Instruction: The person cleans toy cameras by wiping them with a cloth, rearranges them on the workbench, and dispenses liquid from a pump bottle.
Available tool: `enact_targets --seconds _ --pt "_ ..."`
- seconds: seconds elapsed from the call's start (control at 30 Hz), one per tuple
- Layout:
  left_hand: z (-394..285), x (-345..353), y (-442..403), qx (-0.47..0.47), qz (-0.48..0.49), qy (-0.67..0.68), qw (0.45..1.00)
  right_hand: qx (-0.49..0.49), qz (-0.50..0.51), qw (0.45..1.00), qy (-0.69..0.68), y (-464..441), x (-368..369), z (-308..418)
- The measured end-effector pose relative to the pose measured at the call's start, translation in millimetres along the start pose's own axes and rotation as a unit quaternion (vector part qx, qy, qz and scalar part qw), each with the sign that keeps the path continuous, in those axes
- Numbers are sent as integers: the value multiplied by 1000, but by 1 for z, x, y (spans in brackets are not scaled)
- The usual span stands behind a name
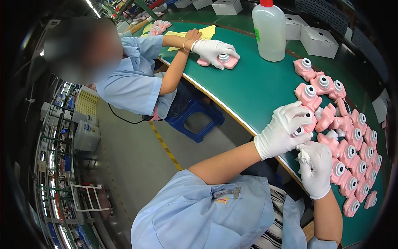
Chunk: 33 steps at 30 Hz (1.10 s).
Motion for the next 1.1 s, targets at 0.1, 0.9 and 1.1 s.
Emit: enact_targets --seconds 0.1,0.9,1.1 --pt "0 0 2 1 -2 5 1000 9 0 1000 3 2 1 -2" --pt "-7 -6 -9 16 68 14 997 337 -242 785 -461 -27 -108 -38" --pt "-6 -2 -8 23 85 17 996 348 -222 811 -414 -47 -141 -100"
Point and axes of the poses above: each hand's wrist, its own y-axis away from the middle knuckle, its own x-axis out of the palm, z = x × y, the point moved 3 cm from there along -y, towards the middle knuckle, and after that the axes turned 10 degrees about x, right-handed, at the moved point
